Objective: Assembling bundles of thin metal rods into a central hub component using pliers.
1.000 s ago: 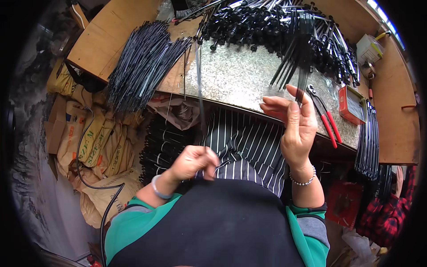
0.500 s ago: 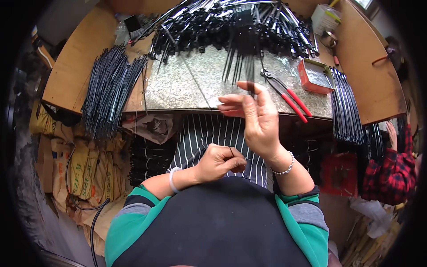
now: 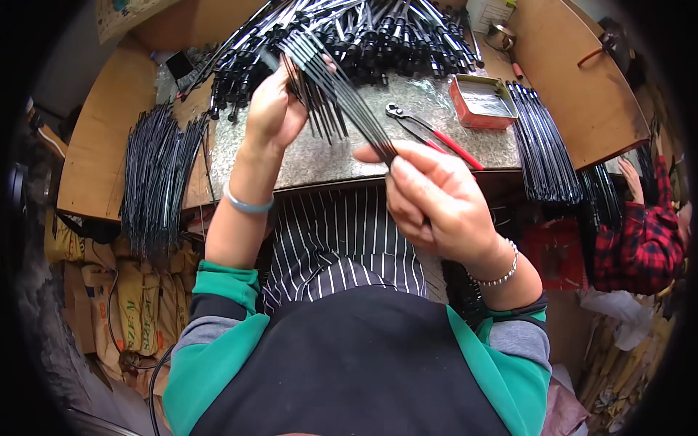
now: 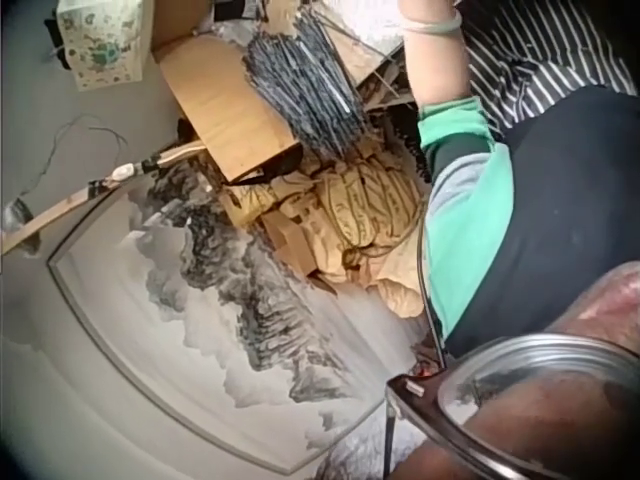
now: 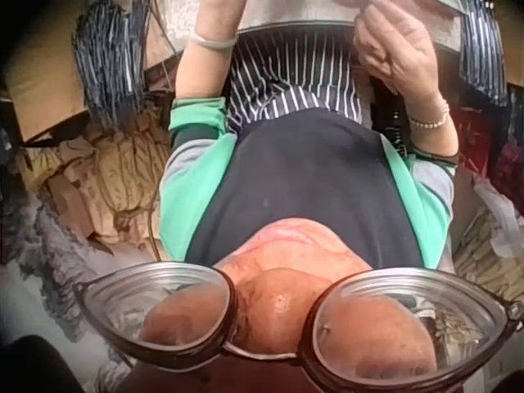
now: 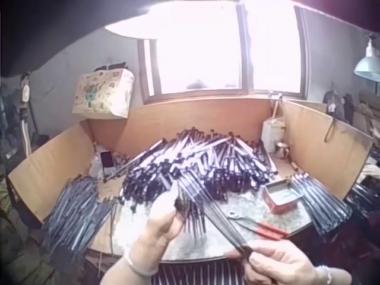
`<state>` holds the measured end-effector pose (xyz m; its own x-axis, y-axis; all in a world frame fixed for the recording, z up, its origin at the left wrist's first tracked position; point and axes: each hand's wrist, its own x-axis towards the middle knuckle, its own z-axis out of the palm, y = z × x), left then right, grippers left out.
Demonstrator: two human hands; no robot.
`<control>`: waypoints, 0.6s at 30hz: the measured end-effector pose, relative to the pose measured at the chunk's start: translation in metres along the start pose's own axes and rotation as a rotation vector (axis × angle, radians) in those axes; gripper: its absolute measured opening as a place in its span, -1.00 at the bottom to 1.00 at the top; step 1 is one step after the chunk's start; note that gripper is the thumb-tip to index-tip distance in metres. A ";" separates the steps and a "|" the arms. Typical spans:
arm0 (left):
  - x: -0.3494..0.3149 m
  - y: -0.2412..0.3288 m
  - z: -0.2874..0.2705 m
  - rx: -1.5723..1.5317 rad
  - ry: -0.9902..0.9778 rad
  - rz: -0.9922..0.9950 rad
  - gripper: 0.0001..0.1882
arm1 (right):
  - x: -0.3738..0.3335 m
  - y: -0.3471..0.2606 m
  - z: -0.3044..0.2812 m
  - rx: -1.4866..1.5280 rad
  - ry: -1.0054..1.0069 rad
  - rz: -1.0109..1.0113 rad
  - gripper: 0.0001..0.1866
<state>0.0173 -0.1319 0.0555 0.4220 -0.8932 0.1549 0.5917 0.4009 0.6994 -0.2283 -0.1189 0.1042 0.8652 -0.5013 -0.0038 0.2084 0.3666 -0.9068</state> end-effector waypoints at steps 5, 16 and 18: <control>-0.006 0.000 0.039 0.451 -0.247 0.213 -0.76 | -0.032 0.076 -0.054 -0.545 0.062 -0.177 -0.83; -0.022 -0.043 -0.013 1.234 -0.576 0.404 -0.88 | 0.008 0.123 -0.107 -1.563 0.015 0.241 -0.75; -0.025 -0.036 -0.015 1.395 -0.549 0.508 -0.83 | 0.017 0.085 -0.100 -1.210 0.020 -0.074 -0.78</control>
<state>-0.0045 -0.1207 0.0160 -0.1018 -0.8153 0.5700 -0.7289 0.4510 0.5150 -0.2419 -0.1750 -0.0150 0.8600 -0.5058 0.0674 -0.3134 -0.6278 -0.7125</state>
